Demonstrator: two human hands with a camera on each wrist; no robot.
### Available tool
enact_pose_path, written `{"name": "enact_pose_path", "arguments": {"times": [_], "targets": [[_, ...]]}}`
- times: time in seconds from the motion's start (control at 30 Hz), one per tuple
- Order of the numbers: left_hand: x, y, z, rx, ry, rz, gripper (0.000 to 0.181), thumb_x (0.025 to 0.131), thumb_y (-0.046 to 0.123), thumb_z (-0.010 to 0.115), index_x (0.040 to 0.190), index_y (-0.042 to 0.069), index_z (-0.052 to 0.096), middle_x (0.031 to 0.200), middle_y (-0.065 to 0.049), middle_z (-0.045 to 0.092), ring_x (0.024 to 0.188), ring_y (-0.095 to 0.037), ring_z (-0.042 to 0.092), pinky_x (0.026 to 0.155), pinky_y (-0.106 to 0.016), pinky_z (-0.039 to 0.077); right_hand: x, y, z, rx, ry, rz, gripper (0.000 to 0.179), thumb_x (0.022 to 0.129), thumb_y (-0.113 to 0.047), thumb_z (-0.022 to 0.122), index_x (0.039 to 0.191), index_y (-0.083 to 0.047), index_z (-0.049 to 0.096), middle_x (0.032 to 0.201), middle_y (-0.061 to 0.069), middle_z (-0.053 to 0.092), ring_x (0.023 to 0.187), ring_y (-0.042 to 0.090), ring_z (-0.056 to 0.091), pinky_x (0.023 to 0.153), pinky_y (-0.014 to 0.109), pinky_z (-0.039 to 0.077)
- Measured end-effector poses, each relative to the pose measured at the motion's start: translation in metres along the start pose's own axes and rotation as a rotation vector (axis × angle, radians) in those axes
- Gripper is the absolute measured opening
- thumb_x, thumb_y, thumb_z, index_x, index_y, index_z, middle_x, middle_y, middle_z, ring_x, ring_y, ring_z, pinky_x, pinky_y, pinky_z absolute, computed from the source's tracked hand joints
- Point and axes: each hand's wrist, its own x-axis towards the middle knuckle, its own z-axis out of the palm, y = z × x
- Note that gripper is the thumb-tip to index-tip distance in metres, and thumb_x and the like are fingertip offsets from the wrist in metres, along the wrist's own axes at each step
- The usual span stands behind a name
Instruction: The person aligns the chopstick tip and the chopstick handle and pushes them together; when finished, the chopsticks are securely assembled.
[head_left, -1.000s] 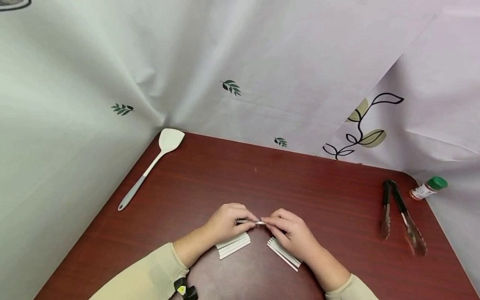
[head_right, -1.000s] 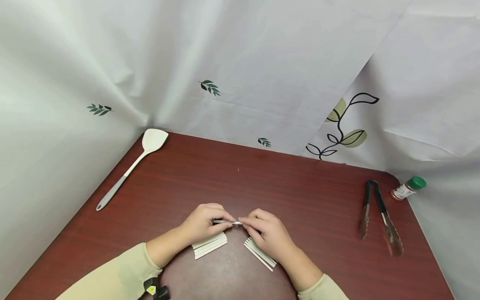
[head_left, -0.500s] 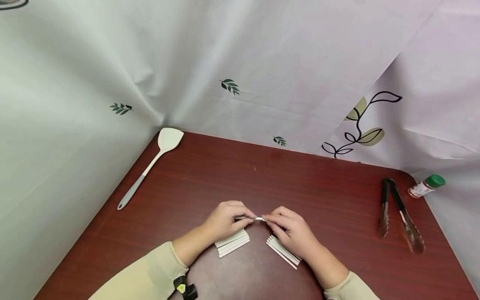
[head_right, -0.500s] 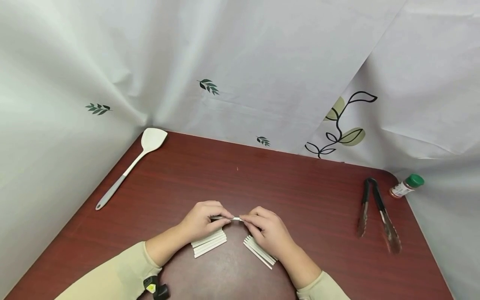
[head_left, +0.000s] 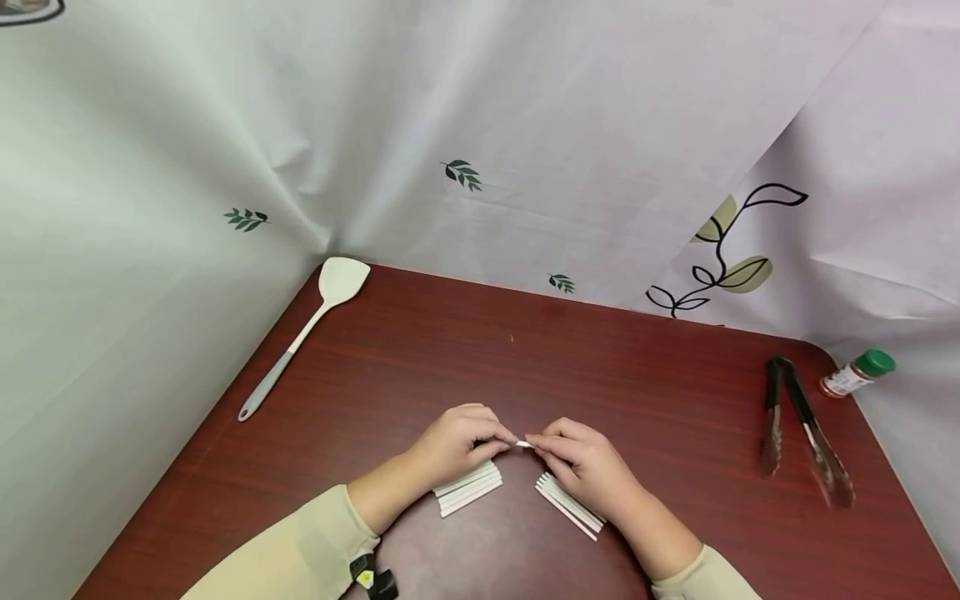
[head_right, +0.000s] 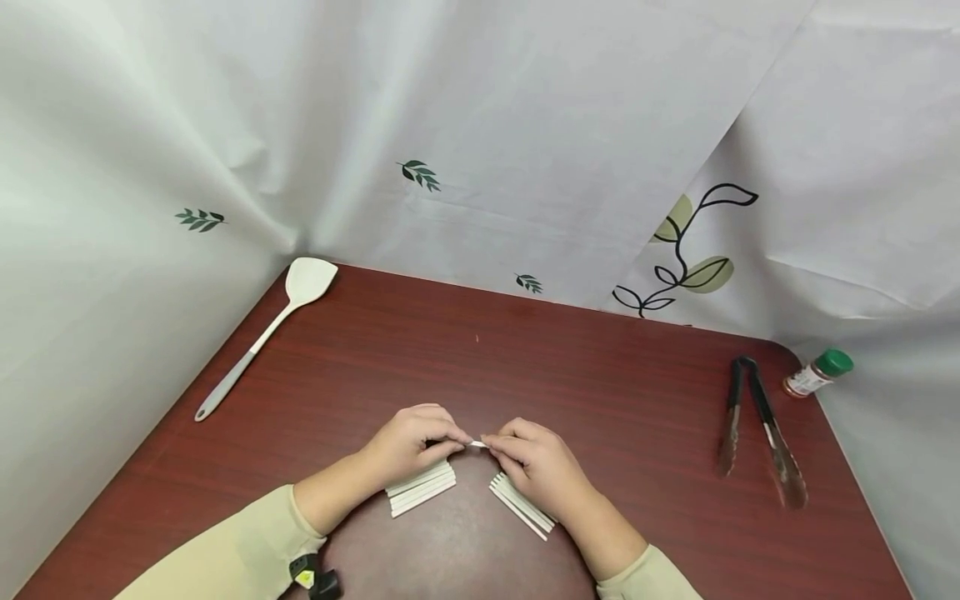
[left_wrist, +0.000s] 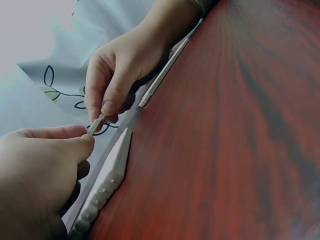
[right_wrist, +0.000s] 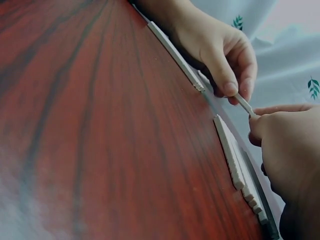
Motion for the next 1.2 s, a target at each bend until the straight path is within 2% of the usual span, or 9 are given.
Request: {"name": "enact_pose_path", "arguments": {"times": [0.5, 0.8, 1.07, 1.2], "targets": [[0.0037, 0.0048, 0.0023, 0.019, -0.004, 0.014, 0.013, 0.089, 0.006, 0.086, 0.099, 0.014, 0.084, 0.091, 0.008, 0.075, 0.083, -0.003, 0.066, 0.079, -0.018, 0.052, 0.0002, -0.0018, 0.0014, 0.019, 0.013, 0.009, 0.029, 0.086, 0.007, 0.079, 0.112, -0.004, 0.083, 0.095, -0.004, 0.070, 0.082, 0.009, 0.066, 0.074, 0.020, 0.054], [0.0061, 0.0075, 0.0027, -0.003, -0.011, 0.028, 0.014, 0.090, 0.003, 0.085, 0.098, 0.014, 0.085, 0.091, 0.008, 0.075, 0.084, -0.003, 0.067, 0.080, -0.016, 0.052, 0.0002, -0.0024, 0.0020, 0.035, 0.019, 0.015, 0.030, 0.085, 0.010, 0.078, 0.110, -0.005, 0.083, 0.093, -0.003, 0.070, 0.079, 0.008, 0.066, 0.072, 0.017, 0.053], [0.0061, 0.0073, 0.0055, -0.040, -0.005, 0.006, 0.013, 0.089, 0.002, 0.085, 0.096, 0.012, 0.085, 0.090, 0.006, 0.076, 0.083, -0.005, 0.067, 0.079, -0.017, 0.053, -0.0001, -0.0021, 0.0024, 0.046, 0.009, 0.023, 0.032, 0.083, 0.012, 0.079, 0.110, -0.006, 0.083, 0.094, -0.003, 0.071, 0.081, 0.008, 0.067, 0.073, 0.017, 0.054], [0.0061, 0.0072, 0.0051, -0.016, 0.012, -0.028, 0.012, 0.088, 0.003, 0.086, 0.094, 0.013, 0.084, 0.089, 0.006, 0.076, 0.081, -0.005, 0.067, 0.080, -0.023, 0.054, 0.0022, -0.0022, 0.0021, 0.034, 0.021, 0.068, 0.031, 0.083, 0.010, 0.082, 0.108, -0.008, 0.084, 0.094, -0.004, 0.073, 0.081, 0.009, 0.069, 0.073, 0.018, 0.055]]}}
